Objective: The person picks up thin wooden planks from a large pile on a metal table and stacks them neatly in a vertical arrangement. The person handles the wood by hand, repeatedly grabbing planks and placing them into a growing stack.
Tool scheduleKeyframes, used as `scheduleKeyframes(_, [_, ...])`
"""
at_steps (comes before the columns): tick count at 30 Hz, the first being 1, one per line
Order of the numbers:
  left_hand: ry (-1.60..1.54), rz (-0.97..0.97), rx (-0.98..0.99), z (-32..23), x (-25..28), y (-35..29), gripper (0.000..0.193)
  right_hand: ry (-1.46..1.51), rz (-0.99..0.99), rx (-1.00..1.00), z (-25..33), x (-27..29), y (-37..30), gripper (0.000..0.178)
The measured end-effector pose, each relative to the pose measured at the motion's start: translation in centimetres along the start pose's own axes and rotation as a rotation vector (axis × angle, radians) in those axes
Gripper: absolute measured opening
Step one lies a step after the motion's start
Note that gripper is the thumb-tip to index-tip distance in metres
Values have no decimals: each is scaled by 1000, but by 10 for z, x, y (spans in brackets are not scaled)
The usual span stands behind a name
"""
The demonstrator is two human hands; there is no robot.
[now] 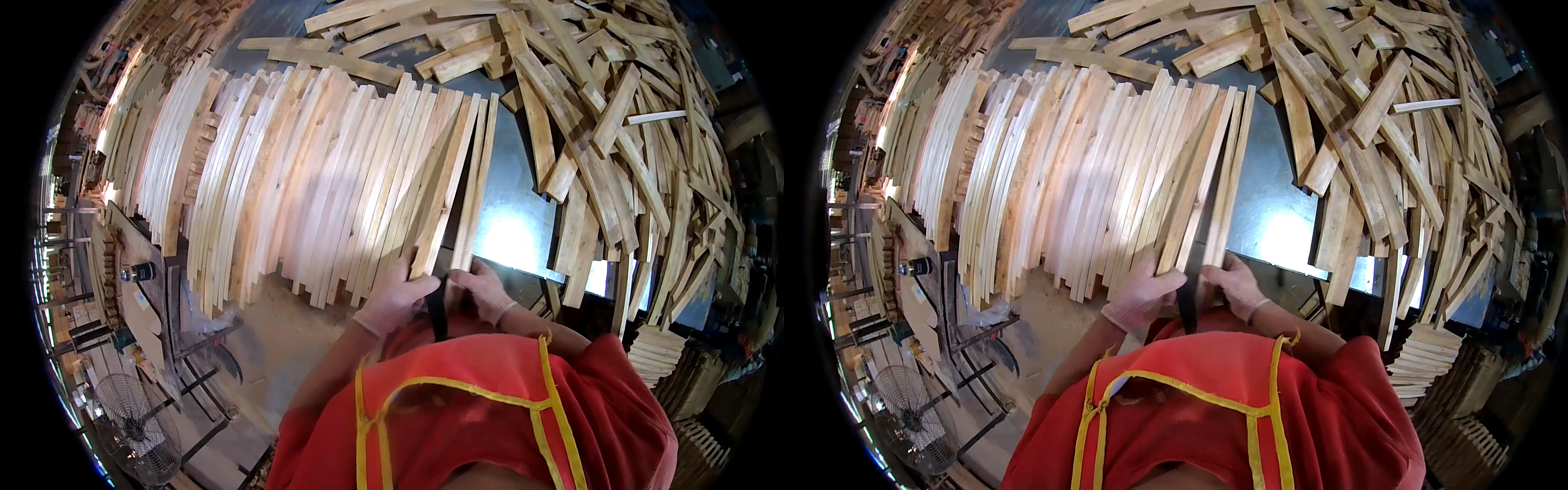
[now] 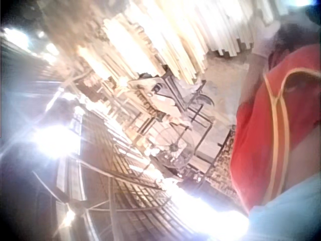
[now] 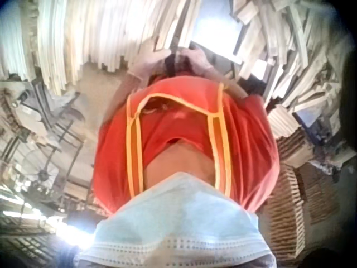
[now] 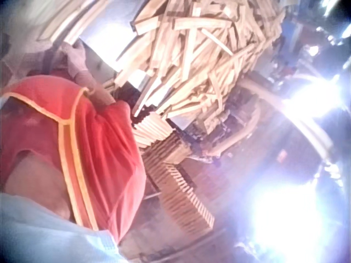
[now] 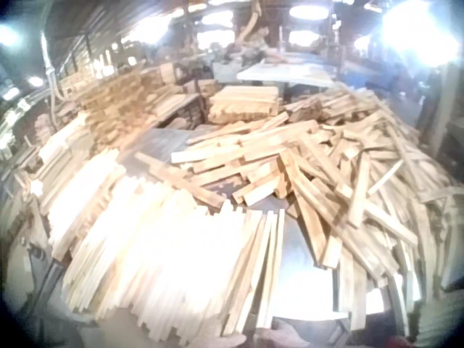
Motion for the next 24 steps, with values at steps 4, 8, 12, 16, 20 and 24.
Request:
scheduleKeyframes(4, [66, -73, -242, -20, 7, -14, 76, -166, 47, 78, 48, 28, -34, 49])
scheduleKeyframes(8, [274, -275, -423, -38, 47, -46, 89, -172, 117, 150, 49, -3, -50, 55])
scheduleKeyframes(12, [474, -529, -483, -68, 86, -79, 72, -13, 350, 173, 31, -104, -30, 56])
scheduleKeyframes(16, [1007, -770, -98, -87, 124, -46, 86, -366, 572, 24, -16, -198, -8, 63])
scheduleKeyframes(20, [995, -920, -18, -93, 137, -42, 103, -777, 703, -39, -28, -229, -16, 75])
scheduleKeyframes(24, [951, -887, -194, -96, 157, -38, 103, -327, 665, 119, -15, -193, -14, 74])
Point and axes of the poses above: each hand's wrist, its own y-axis towards the middle knuckle, its own x-axis out of the back of the hand, z = x × y, the point moved 10 cm from there along y, towards the middle knuckle, and after that the axes turned 13 degrees about x, right-handed, at the moved point
